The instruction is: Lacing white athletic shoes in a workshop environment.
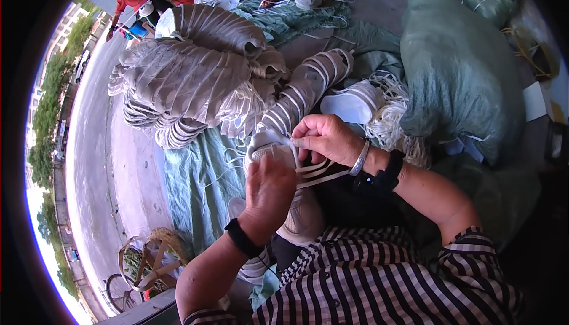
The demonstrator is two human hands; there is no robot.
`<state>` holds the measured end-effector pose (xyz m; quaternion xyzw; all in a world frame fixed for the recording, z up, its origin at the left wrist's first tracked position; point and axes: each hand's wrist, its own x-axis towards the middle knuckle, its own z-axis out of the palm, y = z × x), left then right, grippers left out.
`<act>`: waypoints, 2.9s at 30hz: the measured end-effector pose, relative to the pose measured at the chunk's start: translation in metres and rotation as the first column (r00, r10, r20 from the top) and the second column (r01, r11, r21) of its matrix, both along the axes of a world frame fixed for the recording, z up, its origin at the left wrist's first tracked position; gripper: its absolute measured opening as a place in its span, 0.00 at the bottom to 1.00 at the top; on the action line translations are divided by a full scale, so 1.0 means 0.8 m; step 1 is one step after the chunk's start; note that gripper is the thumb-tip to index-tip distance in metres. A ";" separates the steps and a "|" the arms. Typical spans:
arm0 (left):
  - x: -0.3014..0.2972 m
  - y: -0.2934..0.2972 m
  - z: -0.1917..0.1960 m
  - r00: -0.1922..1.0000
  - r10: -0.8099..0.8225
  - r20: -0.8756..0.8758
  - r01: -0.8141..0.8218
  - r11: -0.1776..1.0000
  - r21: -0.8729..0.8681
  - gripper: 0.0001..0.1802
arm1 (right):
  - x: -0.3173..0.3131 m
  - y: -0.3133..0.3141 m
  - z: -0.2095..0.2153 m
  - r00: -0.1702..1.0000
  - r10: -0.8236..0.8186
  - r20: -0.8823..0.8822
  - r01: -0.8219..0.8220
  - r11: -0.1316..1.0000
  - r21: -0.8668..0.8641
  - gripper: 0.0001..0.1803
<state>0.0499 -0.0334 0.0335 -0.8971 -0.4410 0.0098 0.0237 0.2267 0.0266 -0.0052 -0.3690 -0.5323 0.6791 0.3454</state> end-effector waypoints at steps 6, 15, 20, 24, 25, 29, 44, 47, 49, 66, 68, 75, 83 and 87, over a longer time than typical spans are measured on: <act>-0.011 0.012 -0.029 0.989 0.030 -0.148 -0.023 0.999 0.049 0.06 | -0.003 0.003 0.004 0.983 0.059 0.171 -0.072 0.995 0.073 0.06; -0.014 0.008 -0.013 0.999 -0.006 0.047 0.012 0.993 -0.118 0.07 | -0.020 0.015 -0.008 0.905 0.204 0.373 -0.292 0.937 0.194 0.05; -0.005 0.007 -0.009 0.998 0.068 -0.001 -0.068 0.992 -0.108 0.05 | -0.034 0.022 -0.015 0.791 0.156 0.592 -0.416 0.847 0.332 0.07; -0.011 0.004 0.007 0.939 0.200 0.281 -0.069 0.908 -0.414 0.04 | -0.031 0.021 -0.009 0.781 0.238 0.577 -0.407 0.895 0.182 0.06; -0.014 0.000 0.009 0.826 0.292 0.482 0.027 0.834 -0.551 0.04 | -0.031 0.020 -0.007 0.780 0.236 0.579 -0.406 0.895 0.182 0.06; -0.006 -0.035 0.005 0.748 0.290 0.597 0.260 0.700 -0.665 0.08 | -0.033 0.015 -0.014 0.784 0.155 0.601 -0.413 0.853 0.320 0.07; -0.053 0.025 0.017 0.997 0.017 0.080 -0.010 0.996 -0.085 0.10 | -0.036 -0.013 0.008 0.595 -0.089 0.799 -0.620 0.581 0.527 0.05; -0.051 0.025 0.016 0.988 0.100 0.119 -0.075 0.977 -0.201 0.08 | -0.043 -0.014 0.009 0.576 -0.053 0.816 -0.634 0.600 0.487 0.05; -0.052 0.023 0.011 0.974 0.155 0.165 -0.115 0.966 -0.232 0.06 | -0.048 -0.019 0.008 0.594 0.018 0.804 -0.613 0.657 0.439 0.05; -0.044 0.016 0.009 0.963 0.092 0.253 -0.034 0.974 -0.225 0.06 | -0.054 -0.045 -0.025 0.833 -0.101 0.544 -0.164 0.894 0.417 0.06; -0.039 0.015 0.002 0.970 0.076 0.233 -0.038 0.985 -0.166 0.08 | -0.050 -0.038 -0.019 0.882 -0.060 0.467 -0.130 0.922 0.364 0.07; -0.064 0.004 -0.002 0.802 0.183 0.568 -0.047 0.968 -0.246 0.07 | -0.027 -0.043 0.009 0.793 -0.348 0.500 -0.146 0.689 0.710 0.10; -0.075 -0.020 0.016 0.187 0.795 0.577 0.365 0.489 -0.792 0.19 | -0.029 -0.057 -0.016 0.702 -0.177 0.690 -0.404 0.698 0.591 0.09; -0.080 -0.024 0.004 0.083 0.858 0.507 0.602 0.362 -0.712 0.24 | -0.034 -0.052 -0.016 0.929 -0.013 0.370 -0.104 0.950 0.295 0.09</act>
